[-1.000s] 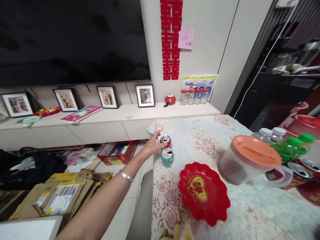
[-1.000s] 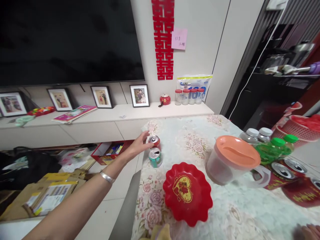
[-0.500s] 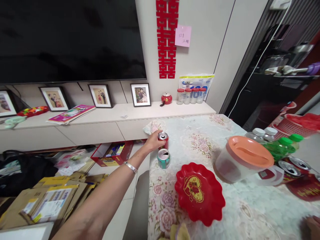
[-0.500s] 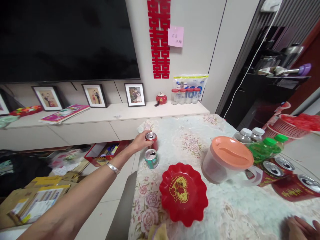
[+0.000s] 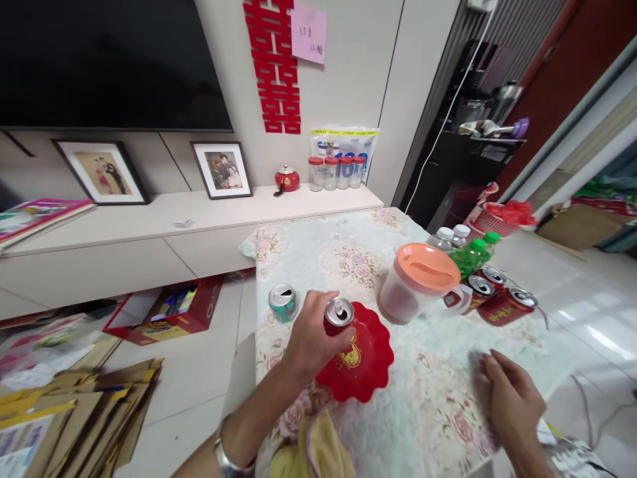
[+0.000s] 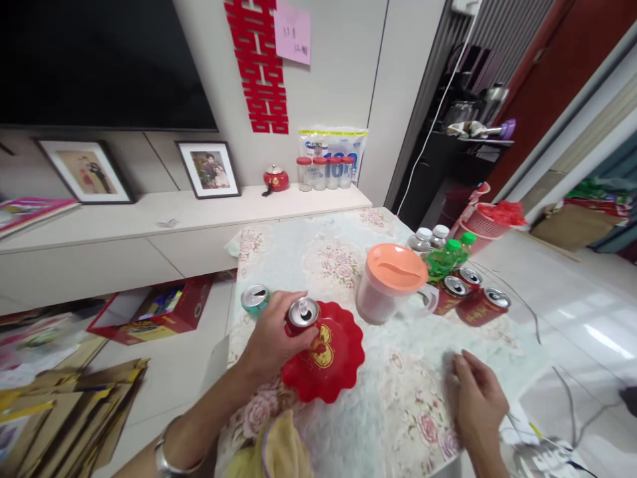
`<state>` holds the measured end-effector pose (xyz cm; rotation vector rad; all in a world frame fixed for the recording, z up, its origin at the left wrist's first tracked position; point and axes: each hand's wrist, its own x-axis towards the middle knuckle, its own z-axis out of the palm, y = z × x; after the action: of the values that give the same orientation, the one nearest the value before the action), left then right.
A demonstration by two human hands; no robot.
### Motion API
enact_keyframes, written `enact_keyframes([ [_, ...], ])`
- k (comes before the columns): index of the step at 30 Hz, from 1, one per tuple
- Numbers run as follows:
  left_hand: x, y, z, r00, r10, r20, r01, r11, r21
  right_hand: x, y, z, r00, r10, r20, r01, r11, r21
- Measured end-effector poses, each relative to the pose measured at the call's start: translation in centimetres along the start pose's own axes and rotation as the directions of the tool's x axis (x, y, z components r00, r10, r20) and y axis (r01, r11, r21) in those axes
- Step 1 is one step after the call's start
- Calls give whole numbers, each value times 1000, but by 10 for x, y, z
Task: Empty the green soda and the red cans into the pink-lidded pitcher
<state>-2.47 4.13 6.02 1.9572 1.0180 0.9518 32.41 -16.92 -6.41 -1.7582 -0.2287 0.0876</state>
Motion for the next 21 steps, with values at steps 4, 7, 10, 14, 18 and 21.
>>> enact_keyframes([
  [4, -17, -18, 30, 999, -32, -8, 32, 999, -35, -11, -33, 14, 986, -97, 136, 84, 992, 92],
  [7, -22, -31, 44, 999, 30, -40, -32, 998, -45, -5, -62, 32, 955, -186, 231, 148, 974, 172],
  [10, -27, -39, 54, 989, 124, -79, -129, 989, -65, 5, -77, 53, 917, -245, 314, 166, 952, 259],
  [14, -31, -42, 59, 986, 163, -17, -164, 984, -75, 17, -77, 77, 867, -301, 398, 161, 923, 349],
  [18, -30, -45, 58, 983, 165, 76, -164, 986, -18, 25, -76, 97, 855, -348, 384, 146, 873, 466],
  [21, -29, -48, 58, 977, 180, 115, -180, 984, -6, 25, -83, 107, 845, -392, 364, 144, 822, 551],
])
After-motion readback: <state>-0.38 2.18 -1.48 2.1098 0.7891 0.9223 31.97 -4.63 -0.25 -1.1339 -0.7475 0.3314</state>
